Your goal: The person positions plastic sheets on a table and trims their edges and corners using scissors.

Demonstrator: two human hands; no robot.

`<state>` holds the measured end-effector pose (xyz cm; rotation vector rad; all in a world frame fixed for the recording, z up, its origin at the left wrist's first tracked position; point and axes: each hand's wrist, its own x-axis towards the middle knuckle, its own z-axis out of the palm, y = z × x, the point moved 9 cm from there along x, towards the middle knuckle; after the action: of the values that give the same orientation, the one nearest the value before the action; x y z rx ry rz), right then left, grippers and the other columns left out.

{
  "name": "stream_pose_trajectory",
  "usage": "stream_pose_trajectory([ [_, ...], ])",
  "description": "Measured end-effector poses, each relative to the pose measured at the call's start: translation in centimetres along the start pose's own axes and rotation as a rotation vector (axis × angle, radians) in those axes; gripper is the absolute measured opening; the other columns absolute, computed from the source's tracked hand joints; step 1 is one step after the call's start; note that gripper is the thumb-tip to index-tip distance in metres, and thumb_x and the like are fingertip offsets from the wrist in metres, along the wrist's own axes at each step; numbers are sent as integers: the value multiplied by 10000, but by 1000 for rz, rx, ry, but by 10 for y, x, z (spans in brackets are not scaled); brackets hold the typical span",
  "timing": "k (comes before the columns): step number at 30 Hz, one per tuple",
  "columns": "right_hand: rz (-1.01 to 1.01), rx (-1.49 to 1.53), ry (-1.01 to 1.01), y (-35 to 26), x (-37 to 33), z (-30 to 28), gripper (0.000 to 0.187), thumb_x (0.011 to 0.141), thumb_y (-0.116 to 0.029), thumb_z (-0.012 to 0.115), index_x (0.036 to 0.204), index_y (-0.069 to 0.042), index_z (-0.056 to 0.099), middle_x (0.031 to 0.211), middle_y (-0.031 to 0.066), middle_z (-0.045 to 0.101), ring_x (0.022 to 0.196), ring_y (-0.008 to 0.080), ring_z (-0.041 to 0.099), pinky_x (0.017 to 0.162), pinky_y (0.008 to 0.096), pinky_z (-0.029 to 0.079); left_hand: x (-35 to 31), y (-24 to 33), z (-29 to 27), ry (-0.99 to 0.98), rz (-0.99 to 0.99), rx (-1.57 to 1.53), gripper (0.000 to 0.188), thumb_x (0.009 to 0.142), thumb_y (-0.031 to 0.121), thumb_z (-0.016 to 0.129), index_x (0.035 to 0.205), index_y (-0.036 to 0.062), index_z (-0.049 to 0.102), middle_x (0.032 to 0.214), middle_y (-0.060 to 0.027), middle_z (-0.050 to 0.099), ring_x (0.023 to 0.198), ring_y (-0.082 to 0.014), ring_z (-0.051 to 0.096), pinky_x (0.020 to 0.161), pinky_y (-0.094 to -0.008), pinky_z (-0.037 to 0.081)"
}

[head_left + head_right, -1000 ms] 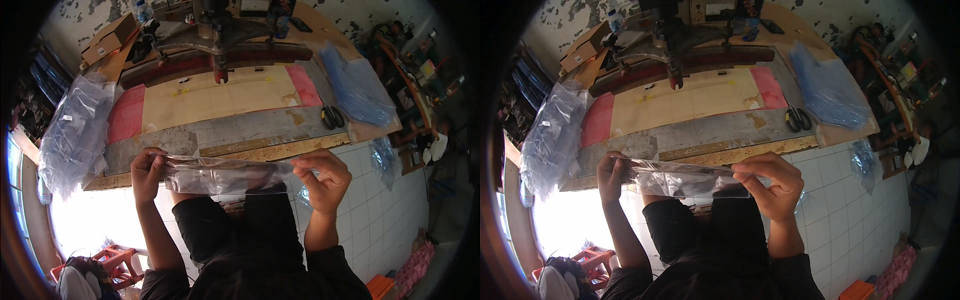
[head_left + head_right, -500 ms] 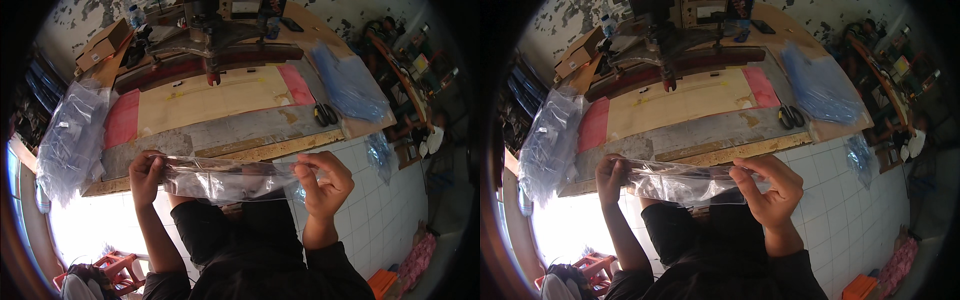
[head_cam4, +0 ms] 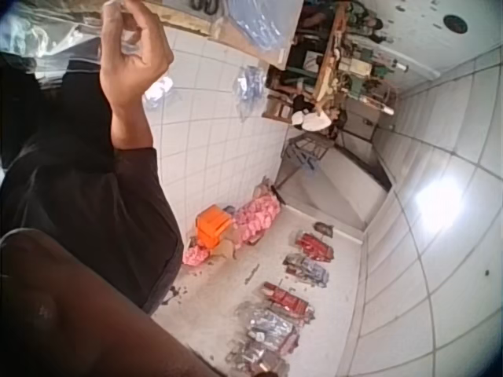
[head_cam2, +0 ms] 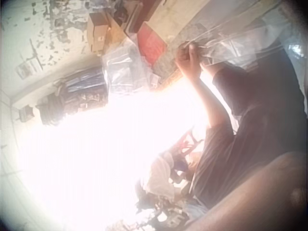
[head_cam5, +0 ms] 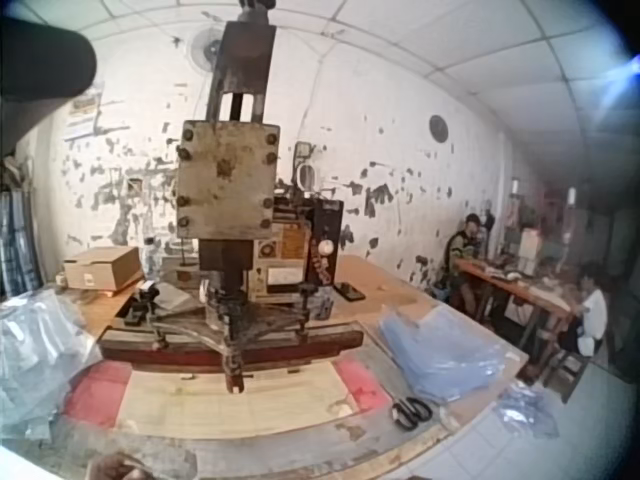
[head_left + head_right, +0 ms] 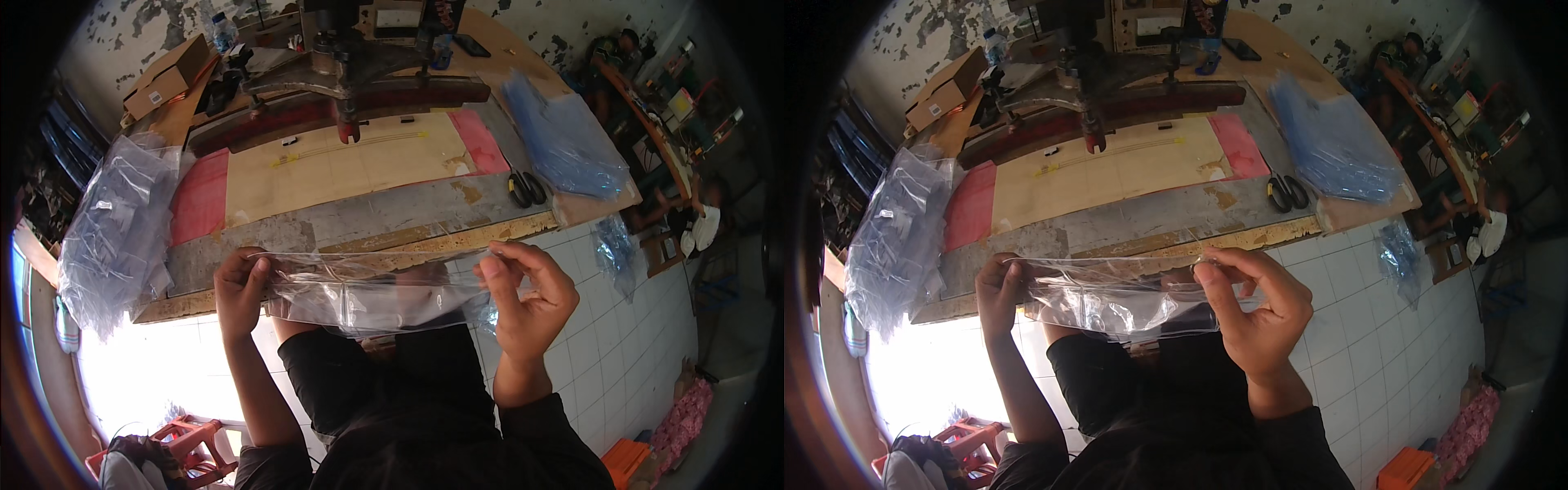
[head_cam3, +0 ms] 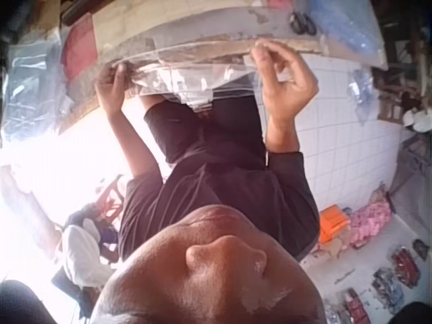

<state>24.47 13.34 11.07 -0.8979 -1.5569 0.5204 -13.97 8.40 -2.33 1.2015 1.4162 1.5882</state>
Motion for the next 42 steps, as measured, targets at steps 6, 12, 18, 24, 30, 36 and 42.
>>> stream_pose_trajectory([
  [6, 101, 69, 3, 10, 3, 3, 148, 930, -62, 787, 1053, 18, 775, 826, 66, 781, 693, 89, 713, 589, 215, 431, 3, 4, 2, 7, 25, -3, 189, 1047, 157, 673, 1079, -29, 659, 908, -128, 773, 827, -141, 717, 776, -272, 551],
  [12, 294, 234, -116, 59, 39, 31, 146, 989, -80, 720, 1081, 28, 753, 952, 82, 764, 777, 110, 715, 666, 254, 531, 9, 20, -3, 59, -20, 66, 116, 1032, 87, 637, 1073, -21, 647, 848, -87, 740, 770, -133, 686, 725, -259, 526],
  [18, 311, -10, -400, 157, 116, 81, 147, 990, -80, 709, 1091, 22, 744, 948, 74, 745, 827, 129, 695, 728, 276, 550, 82, 40, 12, -52, 11, 445, 170, 1040, 134, 650, 1154, 8, 635, 808, -66, 683, 729, -122, 648, 667, -292, 510],
  [24, 29, -365, -578, 186, 152, 137, 209, 987, -186, 717, 1059, 2, 772, 941, 95, 727, 852, 246, 691, 819, 353, 556, 144, 17, 10, -108, 224, 760, 180, 984, 141, 699, 1119, 23, 714, 911, -124, 712, 823, -245, 702, 762, -377, 542],
  [30, -320, -487, -682, 166, 132, 135, 423, 952, -357, 753, 1181, -3, 766, 1227, 107, 674, 1105, 304, 641, 977, 404, 519, 138, 28, 14, -122, 207, 985, 299, 989, 266, 677, 1161, 41, 772, 1160, -165, 654, 1066, -336, 675, 942, -454, 520],
  [36, -347, -498, -789, 157, 131, 141, 507, 882, -374, 818, 1222, -4, 750, 1274, 83, 679, 1128, 297, 633, 1028, 424, 508, 126, 46, 39, -265, 339, 1159, 449, 923, 317, 735, 1283, 49, 730, 1344, -111, 623, 1237, -325, 582, 1095, -458, 458],
  [42, -390, -421, -808, 170, 139, 140, 396, 784, -160, 851, 1149, -23, 781, 1228, 70, 728, 1094, 275, 661, 962, 388, 546, 124, 43, 43, -233, 363, 1160, 415, 878, 257, 787, 1240, 61, 737, 1335, -107, 656, 1251, -332, 598, 1100, -459, 470],
])
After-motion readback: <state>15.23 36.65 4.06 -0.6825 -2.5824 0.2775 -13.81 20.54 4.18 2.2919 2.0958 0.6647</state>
